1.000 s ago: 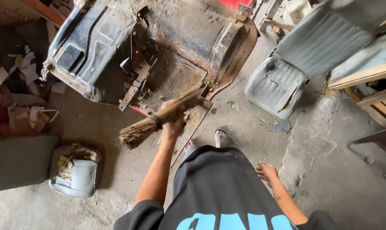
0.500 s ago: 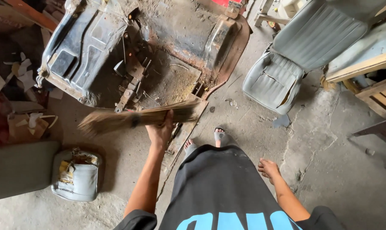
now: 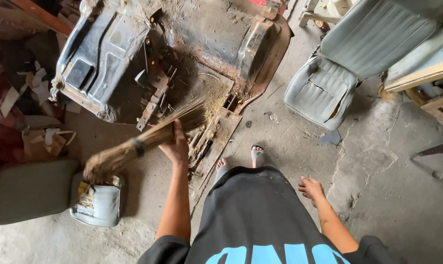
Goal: Cleaning a dirty and rusty metal seat frame using a hand broom and other tools.
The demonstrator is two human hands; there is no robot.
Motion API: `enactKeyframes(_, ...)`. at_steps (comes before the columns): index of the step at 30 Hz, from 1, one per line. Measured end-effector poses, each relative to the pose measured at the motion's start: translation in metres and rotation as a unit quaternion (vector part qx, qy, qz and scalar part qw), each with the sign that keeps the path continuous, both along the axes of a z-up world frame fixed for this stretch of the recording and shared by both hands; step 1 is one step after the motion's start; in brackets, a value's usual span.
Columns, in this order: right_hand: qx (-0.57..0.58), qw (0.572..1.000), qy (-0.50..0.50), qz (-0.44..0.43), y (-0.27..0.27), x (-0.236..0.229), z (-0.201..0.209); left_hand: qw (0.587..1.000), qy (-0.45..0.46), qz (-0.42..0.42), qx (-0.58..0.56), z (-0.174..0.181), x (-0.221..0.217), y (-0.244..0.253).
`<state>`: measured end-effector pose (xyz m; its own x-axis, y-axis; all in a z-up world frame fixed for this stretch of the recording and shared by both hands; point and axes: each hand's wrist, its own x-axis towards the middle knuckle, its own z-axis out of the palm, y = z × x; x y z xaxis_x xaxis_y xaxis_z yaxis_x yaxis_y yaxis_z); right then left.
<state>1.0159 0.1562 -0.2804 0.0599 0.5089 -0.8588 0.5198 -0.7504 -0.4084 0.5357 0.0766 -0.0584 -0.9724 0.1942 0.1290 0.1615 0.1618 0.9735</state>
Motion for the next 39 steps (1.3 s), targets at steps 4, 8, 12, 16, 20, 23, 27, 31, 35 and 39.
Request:
enactKeyframes(4, 0.001, 1.0, -0.009, 0.005, -0.009, 0.001, 0.0, 0.988, -0.142, 0.031, 0.055, 0.011, 0.017, -0.011)
enactKeyframes(8, 0.035, 0.995, -0.056, 0.078, -0.006, 0.003, 0.001, 0.949, -0.248, 0.119, 0.157, -0.029, 0.0, -0.034)
enactKeyframes(12, 0.08, 0.99, -0.024, 0.114, 0.023, -0.064, 0.049, 0.933, -0.261, 0.099, 0.226, -0.034, 0.03, -0.044)
enactKeyframes(16, -0.012, 0.937, 0.349, 0.01, 0.031, -0.186, 0.186, 0.968, -0.204, -0.144, -0.012, -0.005, 0.075, -0.023)
enactKeyframes(20, -0.044, 0.856, 0.511, -0.059, 0.036, -0.286, 0.218, 0.919, 0.028, -0.39, 0.047, 0.022, 0.111, -0.02)
enactKeyframes(23, -0.026, 0.866, 0.462, -0.188, 0.057, -0.296, 0.203, 0.895, 0.147, -0.411, -0.088, -0.013, 0.065, -0.04)
enactKeyframes(27, 0.048, 0.896, 0.39, -0.206, 0.07, -0.294, 0.157, 0.925, -0.064, -0.363, -0.089, 0.031, 0.024, -0.062)
enactKeyframes(31, 0.18, 0.885, 0.422, -0.081, 0.02, -0.322, 0.256, 0.824, -0.205, -0.503, -0.162, 0.091, 0.053, -0.042)
enactKeyframes(35, 0.308, 0.845, 0.437, 0.011, 0.01, -0.322, 0.22, 0.795, -0.181, -0.454, -0.359, 0.054, 0.071, -0.042)
enactKeyframes(39, 0.428, 0.836, 0.343, -0.005, 0.069, -0.288, 0.244, 0.785, -0.175, -0.441, -0.398, 0.067, 0.076, -0.048)
